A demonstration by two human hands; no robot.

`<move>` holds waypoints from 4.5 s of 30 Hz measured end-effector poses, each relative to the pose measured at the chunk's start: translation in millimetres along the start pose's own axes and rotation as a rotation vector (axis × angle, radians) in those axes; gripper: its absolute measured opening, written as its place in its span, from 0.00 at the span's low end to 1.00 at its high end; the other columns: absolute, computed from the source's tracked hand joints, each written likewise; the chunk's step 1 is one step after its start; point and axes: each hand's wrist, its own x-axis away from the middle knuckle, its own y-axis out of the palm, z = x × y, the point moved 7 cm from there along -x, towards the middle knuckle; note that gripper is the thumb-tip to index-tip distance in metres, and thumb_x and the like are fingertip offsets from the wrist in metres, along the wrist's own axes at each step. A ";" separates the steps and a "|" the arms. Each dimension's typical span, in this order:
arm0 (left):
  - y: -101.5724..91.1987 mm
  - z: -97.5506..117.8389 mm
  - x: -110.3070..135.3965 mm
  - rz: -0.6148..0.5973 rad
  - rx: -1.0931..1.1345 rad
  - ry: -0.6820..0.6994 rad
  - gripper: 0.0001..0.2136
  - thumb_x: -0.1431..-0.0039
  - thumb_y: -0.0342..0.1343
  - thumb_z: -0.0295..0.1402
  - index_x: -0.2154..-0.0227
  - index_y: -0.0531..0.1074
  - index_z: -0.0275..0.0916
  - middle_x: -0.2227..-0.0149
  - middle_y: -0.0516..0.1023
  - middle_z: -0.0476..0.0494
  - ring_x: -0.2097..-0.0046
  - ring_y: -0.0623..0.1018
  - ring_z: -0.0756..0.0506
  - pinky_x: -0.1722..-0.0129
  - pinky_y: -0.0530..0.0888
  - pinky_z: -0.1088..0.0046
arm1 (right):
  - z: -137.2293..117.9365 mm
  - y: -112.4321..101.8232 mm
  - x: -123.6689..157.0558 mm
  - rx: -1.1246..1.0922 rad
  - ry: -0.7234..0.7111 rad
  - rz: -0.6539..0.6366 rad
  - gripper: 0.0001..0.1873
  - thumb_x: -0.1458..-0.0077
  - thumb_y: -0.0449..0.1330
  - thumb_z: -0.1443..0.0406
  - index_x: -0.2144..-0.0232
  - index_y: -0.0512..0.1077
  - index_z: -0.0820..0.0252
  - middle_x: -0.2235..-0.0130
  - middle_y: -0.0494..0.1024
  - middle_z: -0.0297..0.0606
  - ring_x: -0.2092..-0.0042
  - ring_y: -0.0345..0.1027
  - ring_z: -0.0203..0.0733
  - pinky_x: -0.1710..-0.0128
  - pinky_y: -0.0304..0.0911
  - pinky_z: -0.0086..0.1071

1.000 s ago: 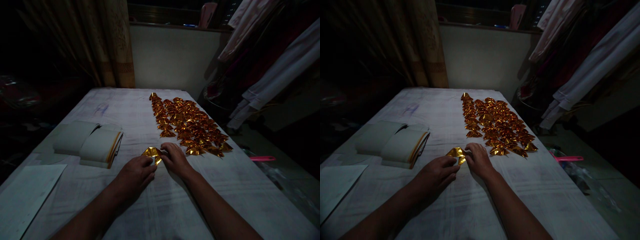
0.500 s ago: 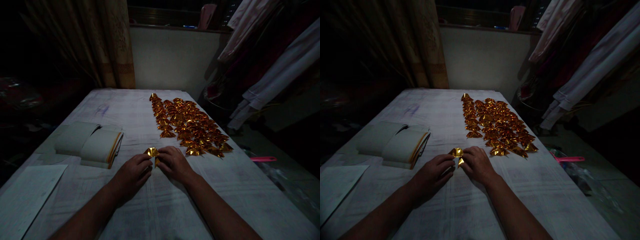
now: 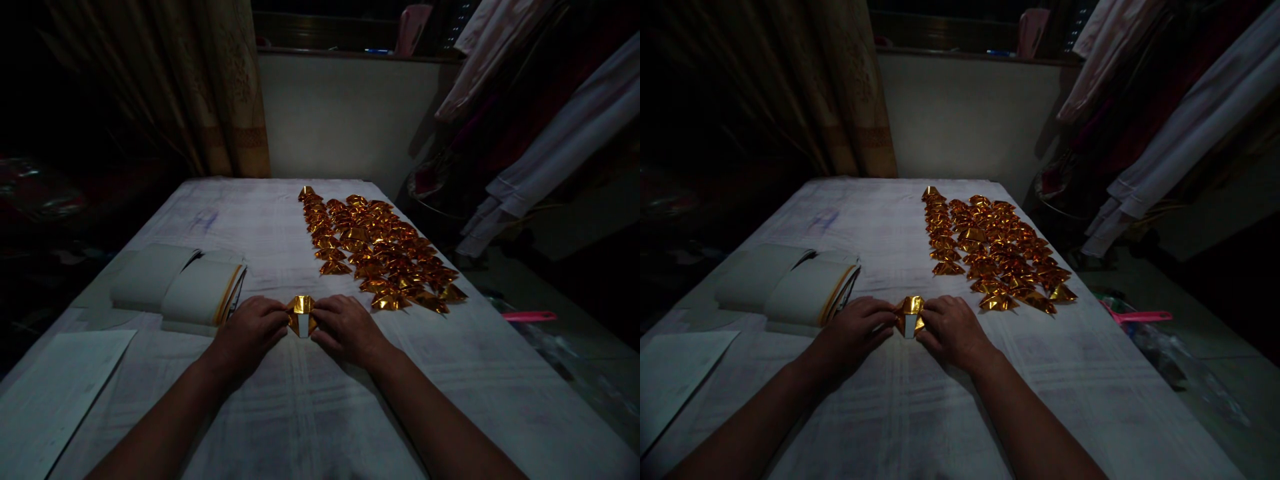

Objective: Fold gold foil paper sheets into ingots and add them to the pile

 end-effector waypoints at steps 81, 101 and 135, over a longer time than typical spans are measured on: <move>9.5 -6.0 -7.9 0.046 -0.087 -0.232 0.07 0.34 0.55 0.34 0.65 0.76 0.40 0.64 0.78 0.45 0.60 0.74 0.43 0.58 0.68 0.64 | 21.6 14.2 -3.1 -0.056 0.241 0.121 0.05 0.38 0.58 0.67 0.64 0.75 0.57 0.64 0.80 0.38 0.61 0.71 0.44 0.58 0.62 0.36; 8.5 -3.1 -16.2 0.128 -0.269 -0.334 0.06 0.34 0.53 0.32 0.64 0.74 0.40 0.66 0.74 0.43 0.61 0.72 0.42 0.60 0.66 0.64 | 21.1 15.1 -12.9 0.132 0.421 0.085 0.06 0.36 0.55 0.68 0.63 0.72 0.56 0.63 0.76 0.40 0.60 0.70 0.46 0.61 0.60 0.36; 19.2 -14.6 -5.6 0.056 -0.117 -0.375 0.19 0.39 0.55 0.24 0.50 0.78 0.52 0.46 0.77 0.42 0.43 0.73 0.39 0.43 0.66 0.55 | -34.7 37.3 -5.4 0.107 0.162 -0.222 0.31 0.30 0.46 0.53 0.31 0.53 0.58 0.29 0.52 0.43 0.28 0.42 0.49 0.30 0.36 0.57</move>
